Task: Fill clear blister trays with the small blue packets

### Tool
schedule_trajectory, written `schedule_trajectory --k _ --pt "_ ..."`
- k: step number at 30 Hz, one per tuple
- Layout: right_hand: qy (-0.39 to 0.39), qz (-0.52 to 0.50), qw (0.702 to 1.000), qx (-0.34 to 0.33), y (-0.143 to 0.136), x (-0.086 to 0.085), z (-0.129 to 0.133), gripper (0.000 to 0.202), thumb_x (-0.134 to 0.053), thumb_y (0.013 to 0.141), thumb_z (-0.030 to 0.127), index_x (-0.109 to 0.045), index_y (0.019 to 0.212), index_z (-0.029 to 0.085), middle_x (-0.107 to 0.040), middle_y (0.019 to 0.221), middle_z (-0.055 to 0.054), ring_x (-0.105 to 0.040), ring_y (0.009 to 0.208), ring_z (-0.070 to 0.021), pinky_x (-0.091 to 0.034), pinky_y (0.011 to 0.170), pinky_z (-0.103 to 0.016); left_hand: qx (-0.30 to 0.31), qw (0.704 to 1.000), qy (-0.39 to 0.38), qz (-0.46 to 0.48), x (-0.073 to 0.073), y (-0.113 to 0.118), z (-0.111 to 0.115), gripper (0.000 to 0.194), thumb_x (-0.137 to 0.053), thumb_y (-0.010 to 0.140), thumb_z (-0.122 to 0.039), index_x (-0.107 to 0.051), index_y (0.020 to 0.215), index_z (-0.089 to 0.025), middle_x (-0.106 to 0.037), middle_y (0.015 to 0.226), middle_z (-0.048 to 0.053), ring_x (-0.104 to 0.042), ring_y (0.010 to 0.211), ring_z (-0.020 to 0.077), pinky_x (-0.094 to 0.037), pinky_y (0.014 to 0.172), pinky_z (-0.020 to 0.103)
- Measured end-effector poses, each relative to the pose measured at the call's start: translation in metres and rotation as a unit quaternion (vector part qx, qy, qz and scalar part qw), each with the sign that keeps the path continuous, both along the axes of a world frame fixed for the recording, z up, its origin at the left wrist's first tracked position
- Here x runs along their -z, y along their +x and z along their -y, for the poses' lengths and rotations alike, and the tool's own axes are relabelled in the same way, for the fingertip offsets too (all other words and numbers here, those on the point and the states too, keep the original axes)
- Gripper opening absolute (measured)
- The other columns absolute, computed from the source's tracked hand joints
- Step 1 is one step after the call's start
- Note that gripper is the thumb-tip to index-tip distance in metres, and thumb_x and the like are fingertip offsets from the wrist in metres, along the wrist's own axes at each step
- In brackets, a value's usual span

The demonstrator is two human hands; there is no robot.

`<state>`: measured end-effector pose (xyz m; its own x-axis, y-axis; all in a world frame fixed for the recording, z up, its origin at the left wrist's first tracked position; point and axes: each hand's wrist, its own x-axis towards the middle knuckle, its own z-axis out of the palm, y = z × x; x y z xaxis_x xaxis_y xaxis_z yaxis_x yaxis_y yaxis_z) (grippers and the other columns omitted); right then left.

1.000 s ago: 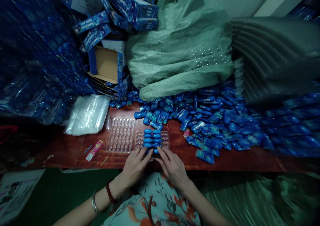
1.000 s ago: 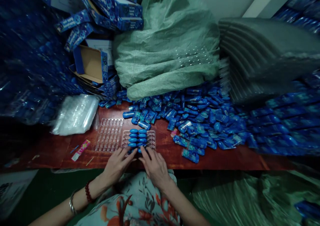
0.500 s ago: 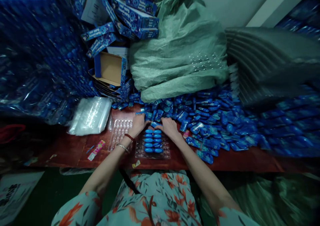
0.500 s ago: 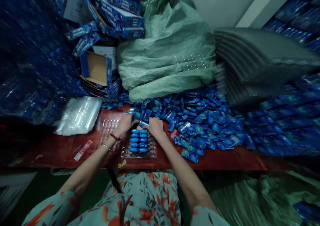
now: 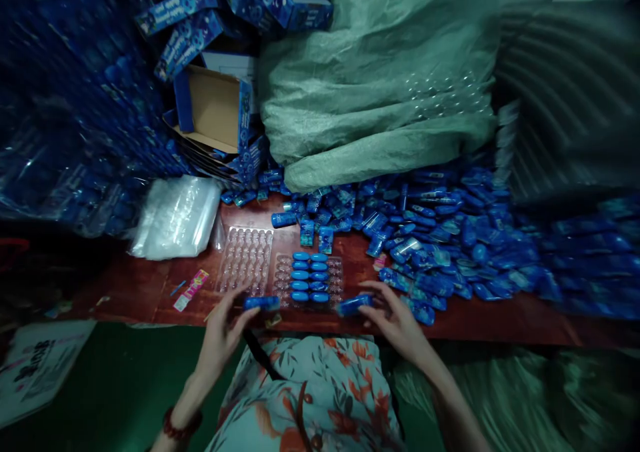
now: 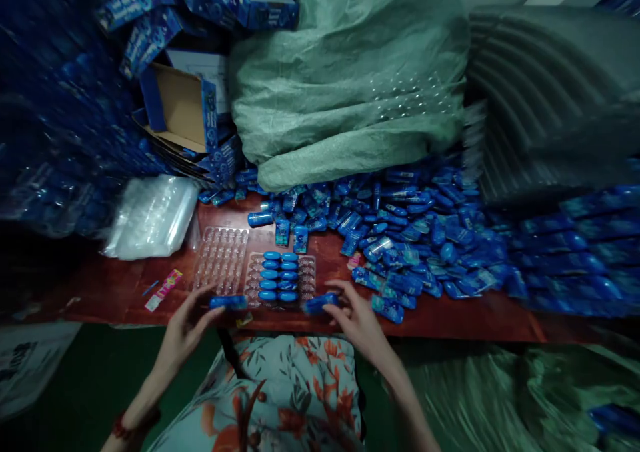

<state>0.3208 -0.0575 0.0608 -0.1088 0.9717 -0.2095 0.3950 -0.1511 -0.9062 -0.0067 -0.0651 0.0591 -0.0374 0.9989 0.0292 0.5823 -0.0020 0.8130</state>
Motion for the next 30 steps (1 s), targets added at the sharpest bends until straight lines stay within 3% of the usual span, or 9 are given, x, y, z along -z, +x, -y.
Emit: schedule_trajectory --k 2,4,6,8,11,15,18,25,30 --pt "0.055 0.034 0.998 -0.009 -0.016 0.006 0.015 0.026 -0.056 0.085 0.032 -0.054 0.109 0.023 -0.063 0.087 -0.002 -0.062 0.068 -0.0144 -0.055 0.061 -0.026 0.005 1.000 0.010 0.004 0.010 0.019 0.014 0.028 -0.056 0.085 -0.034 -0.054 0.110 -0.020 -0.063 0.098 0.006 -0.063 0.087 0.0185 -0.053 0.077 0.031" --pt "0.154 0.092 0.982 -0.057 -0.032 0.013 0.023 0.022 -0.051 0.088 0.023 -0.056 0.109 0.023 -0.063 0.097 -0.006 -0.062 0.086 -0.0172 -0.054 0.076 -0.030 0.049 0.997 0.057 -0.023 0.019 0.036 0.019 0.021 -0.052 0.088 -0.027 -0.054 0.108 -0.020 -0.062 0.097 0.005 -0.062 0.089 0.0174 -0.052 0.078 0.031" --pt "0.246 0.161 0.948 -0.118 -0.041 0.018 0.025 0.030 -0.042 0.090 0.013 -0.055 0.116 0.022 -0.060 0.107 -0.009 -0.058 0.099 -0.0193 -0.052 0.083 -0.034 0.116 0.983 0.120 -0.077 0.027 0.045 0.018 0.021 -0.046 0.091 -0.020 -0.053 0.111 -0.020 -0.062 0.099 0.007 -0.060 0.092 0.0170 -0.051 0.081 0.031" --pt "0.299 0.232 0.910 -0.170 -0.044 0.019 0.024 0.039 -0.037 0.088 0.006 -0.052 0.121 0.020 -0.059 0.109 -0.011 -0.056 0.100 -0.0203 -0.051 0.081 -0.034 0.187 0.955 0.183 -0.141 0.029 0.047 0.014 0.026 -0.041 0.092 -0.016 -0.052 0.115 -0.017 -0.062 0.104 0.010 -0.058 0.095 0.0185 -0.050 0.082 0.033" --pt "0.322 0.316 0.864 -0.222 -0.046 0.012 0.021 0.041 -0.038 0.086 0.004 -0.050 0.123 0.017 -0.059 0.105 -0.012 -0.054 0.096 -0.0210 -0.051 0.079 -0.035 0.280 0.904 0.239 -0.217 0.023 0.043 0.008 0.031 -0.036 0.093 -0.015 -0.050 0.120 -0.013 -0.062 0.106 0.014 -0.056 0.094 0.0208 -0.050 0.080 0.035" --pt "0.344 0.395 0.812 -0.258 -0.055 -0.004 0.015 0.036 -0.040 0.084 0.005 -0.053 0.116 0.014 -0.059 0.092 -0.010 -0.055 0.086 -0.0204 -0.048 0.077 -0.033 0.355 0.864 0.222 -0.279 0.007 0.050 0.002 0.032 -0.031 0.092 -0.013 -0.051 0.117 -0.010 -0.062 0.102 0.014 -0.055 0.090 0.0208 -0.050 0.079 0.035" --pt "0.375 0.431 0.780 -0.255 -0.064 -0.011 0.013 0.028 -0.042 0.085 0.008 -0.056 0.108 0.013 -0.058 0.084 -0.008 -0.055 0.079 -0.0196 -0.046 0.076 -0.032 0.389 0.842 0.210 -0.309 0.004 0.061 -0.001 0.030 -0.033 0.090 -0.010 -0.053 0.112 -0.010 -0.062 0.099 0.012 -0.054 0.089 0.0209 -0.050 0.080 0.035" --pt "0.358 0.449 0.778 -0.254 -0.077 -0.009 0.021 0.023 -0.048 0.083 0.008 -0.057 0.103 0.015 -0.058 0.084 -0.007 -0.055 0.082 -0.0195 -0.045 0.078 -0.032 0.365 0.861 0.219 -0.279 0.014 0.059 -0.003 0.032 -0.034 0.090 -0.012 -0.050 0.118 -0.010 -0.060 0.104 0.013 -0.052 0.092 0.0222 -0.049 0.080 0.038" --pt "0.308 0.415 0.816 -0.260 -0.074 -0.005 0.013 0.034 -0.048 0.082 0.006 -0.055 0.114 0.015 -0.060 0.093 -0.009 -0.057 0.089 -0.0201 -0.048 0.079 -0.033 0.336 0.883 0.235 -0.229 0.015 0.056 -0.006 0.034 -0.032 0.092 -0.012 -0.049 0.121 -0.012 -0.061 0.102 0.014 -0.053 0.087 0.0203 -0.051 0.075 0.035"
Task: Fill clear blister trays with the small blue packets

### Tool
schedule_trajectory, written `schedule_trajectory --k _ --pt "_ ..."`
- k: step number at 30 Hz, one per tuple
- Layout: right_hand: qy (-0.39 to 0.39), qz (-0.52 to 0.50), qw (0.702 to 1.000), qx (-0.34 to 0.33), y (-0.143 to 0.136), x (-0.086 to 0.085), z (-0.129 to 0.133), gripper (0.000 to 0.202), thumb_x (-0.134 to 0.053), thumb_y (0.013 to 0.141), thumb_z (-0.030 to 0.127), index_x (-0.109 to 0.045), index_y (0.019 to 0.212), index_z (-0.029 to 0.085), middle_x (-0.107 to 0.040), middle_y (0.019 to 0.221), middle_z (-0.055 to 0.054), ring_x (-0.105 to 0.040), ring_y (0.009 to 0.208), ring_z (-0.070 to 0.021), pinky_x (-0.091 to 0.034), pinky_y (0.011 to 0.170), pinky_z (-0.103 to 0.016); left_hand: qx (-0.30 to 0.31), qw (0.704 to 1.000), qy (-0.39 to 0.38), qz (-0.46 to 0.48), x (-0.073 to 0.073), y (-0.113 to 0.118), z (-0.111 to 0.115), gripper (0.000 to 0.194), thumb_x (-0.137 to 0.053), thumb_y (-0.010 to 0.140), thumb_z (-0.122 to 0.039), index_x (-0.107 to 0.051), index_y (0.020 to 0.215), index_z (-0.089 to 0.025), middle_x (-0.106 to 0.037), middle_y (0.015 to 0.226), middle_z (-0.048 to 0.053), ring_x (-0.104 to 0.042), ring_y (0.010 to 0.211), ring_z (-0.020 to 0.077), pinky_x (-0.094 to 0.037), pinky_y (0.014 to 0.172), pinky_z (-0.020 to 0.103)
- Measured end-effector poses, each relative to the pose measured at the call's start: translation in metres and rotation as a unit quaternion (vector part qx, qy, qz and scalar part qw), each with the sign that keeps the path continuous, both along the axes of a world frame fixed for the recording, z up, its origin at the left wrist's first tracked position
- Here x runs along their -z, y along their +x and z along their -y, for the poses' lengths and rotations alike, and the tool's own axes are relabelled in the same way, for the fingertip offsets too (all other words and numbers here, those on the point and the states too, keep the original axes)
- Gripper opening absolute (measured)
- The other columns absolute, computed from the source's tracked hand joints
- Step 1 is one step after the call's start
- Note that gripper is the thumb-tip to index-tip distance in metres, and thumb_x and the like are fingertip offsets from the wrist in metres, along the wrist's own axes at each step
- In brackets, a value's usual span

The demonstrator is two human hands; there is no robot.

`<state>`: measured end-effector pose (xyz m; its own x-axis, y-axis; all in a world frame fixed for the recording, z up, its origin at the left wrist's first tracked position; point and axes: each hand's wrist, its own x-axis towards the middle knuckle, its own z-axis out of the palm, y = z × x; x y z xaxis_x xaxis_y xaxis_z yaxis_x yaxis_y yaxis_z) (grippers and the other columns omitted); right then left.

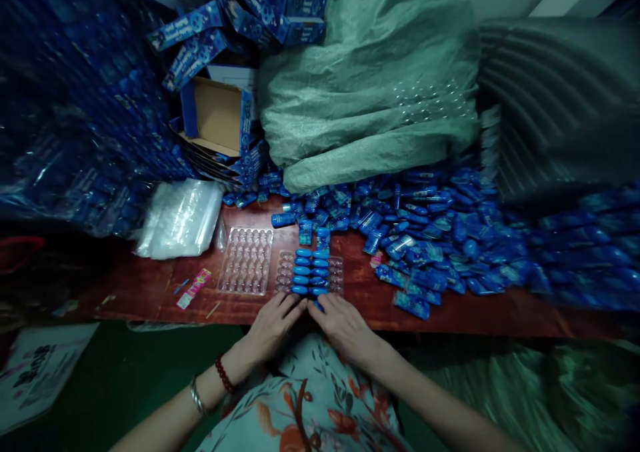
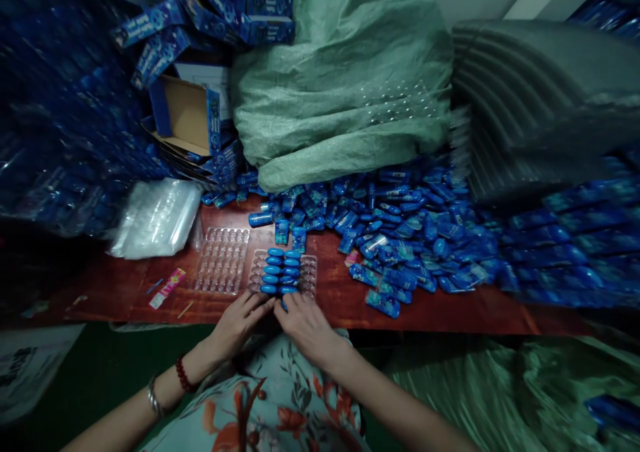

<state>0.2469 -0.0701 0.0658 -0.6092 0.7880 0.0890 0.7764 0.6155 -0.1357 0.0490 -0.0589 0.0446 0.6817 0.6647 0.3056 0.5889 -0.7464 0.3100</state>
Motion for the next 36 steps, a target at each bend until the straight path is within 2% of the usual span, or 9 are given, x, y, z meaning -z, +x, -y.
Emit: schedule_trajectory --k 4,7,9,13,16,21,27,32,36 --pt "-0.058 -0.155 0.986 -0.008 0.015 0.016 -0.007 0.038 -0.044 0.087 0.010 -0.050 0.124 0.019 -0.061 0.103 -0.009 -0.058 0.095 -0.0184 -0.051 0.081 -0.032 -0.023 0.999 -0.003 0.032 0.004 0.004 -0.004 0.032 -0.035 0.092 -0.013 -0.049 0.121 -0.012 -0.061 0.100 0.013 -0.054 0.088 0.0196 -0.050 0.076 0.035" --pt "-0.050 -0.341 0.938 0.041 0.021 0.030 -0.008 0.028 -0.044 0.091 0.016 -0.058 0.115 0.018 -0.062 0.102 -0.008 -0.059 0.095 -0.0166 -0.051 0.083 -0.030 -0.028 0.999 -0.007 0.036 0.008 0.006 -0.009 0.026 -0.037 0.092 -0.014 -0.054 0.112 -0.012 -0.061 0.096 0.011 -0.054 0.085 0.0184 -0.050 0.074 0.032" --pt "-0.038 -0.403 0.911 0.077 0.021 0.035 -0.014 0.024 -0.046 0.091 0.019 -0.063 0.107 0.019 -0.062 0.099 -0.007 -0.060 0.092 -0.0160 -0.052 0.081 -0.030 -0.026 0.999 -0.011 0.036 0.009 0.007 -0.015 0.023 -0.037 0.092 -0.015 -0.057 0.105 -0.013 -0.061 0.096 0.010 -0.054 0.083 0.0175 -0.049 0.072 0.031" --pt "-0.039 -0.383 0.917 0.101 0.023 0.029 -0.039 0.017 -0.055 0.086 0.021 -0.070 0.093 0.021 -0.066 0.087 -0.006 -0.058 0.086 -0.0178 -0.050 0.077 -0.033 -0.061 0.995 -0.025 0.077 0.004 0.011 -0.032 0.024 -0.037 0.092 -0.015 -0.059 0.102 -0.015 -0.058 0.102 0.010 -0.054 0.089 0.0178 -0.048 0.076 0.032" --pt "-0.075 -0.361 0.922 0.117 0.025 0.020 -0.059 0.013 -0.061 0.082 0.019 -0.072 0.087 0.020 -0.068 0.085 -0.006 -0.058 0.086 -0.0187 -0.047 0.080 -0.034 -0.081 0.990 -0.035 0.113 0.000 0.013 -0.045 0.025 -0.038 0.090 -0.013 -0.059 0.104 -0.015 -0.052 0.112 0.011 -0.054 0.090 0.0160 -0.047 0.075 0.028" --pt "-0.108 -0.366 0.917 0.120 0.024 0.017 -0.072 0.013 -0.062 0.079 0.019 -0.072 0.087 0.016 -0.071 0.085 -0.006 -0.063 0.080 -0.0176 -0.047 0.075 -0.028 -0.086 0.987 -0.038 0.133 0.000 0.017 -0.057 0.024 -0.039 0.091 -0.016 -0.063 0.088 -0.013 -0.053 0.096 0.008 -0.052 0.083 0.0145 -0.044 0.073 0.026" --pt "-0.090 -0.335 0.932 0.109 0.023 0.015 -0.074 0.013 -0.060 0.080 0.018 -0.071 0.086 0.014 -0.072 0.084 -0.007 -0.065 0.079 -0.0176 -0.046 0.072 -0.025 -0.094 0.988 -0.005 0.123 0.004 0.014 -0.056 0.024 -0.039 0.091 -0.020 -0.063 0.088 -0.013 -0.054 0.093 0.008 -0.050 0.082 0.0154 -0.042 0.074 0.028" --pt "-0.054 -0.295 0.948 0.103 0.013 0.008 -0.056 0.018 -0.066 0.076 0.020 -0.064 0.093 0.016 -0.069 0.086 -0.005 -0.062 0.078 -0.0169 -0.043 0.071 -0.025 -0.080 0.990 -0.002 0.117 0.001 0.012 -0.053 0.021 -0.042 0.087 -0.013 -0.062 0.093 -0.014 -0.055 0.097 0.010 -0.050 0.086 0.0175 -0.042 0.078 0.032" --pt "-0.026 -0.295 0.948 0.117 0.002 0.011 -0.045 0.017 -0.062 0.077 0.018 -0.059 0.094 0.018 -0.066 0.086 -0.004 -0.060 0.077 -0.0165 -0.042 0.069 -0.025 -0.081 0.988 -0.029 0.129 -0.001 0.016 -0.054 0.021 -0.042 0.086 -0.011 -0.062 0.090 -0.015 -0.056 0.096 0.008 -0.049 0.091 0.0181 -0.042 0.080 0.032"
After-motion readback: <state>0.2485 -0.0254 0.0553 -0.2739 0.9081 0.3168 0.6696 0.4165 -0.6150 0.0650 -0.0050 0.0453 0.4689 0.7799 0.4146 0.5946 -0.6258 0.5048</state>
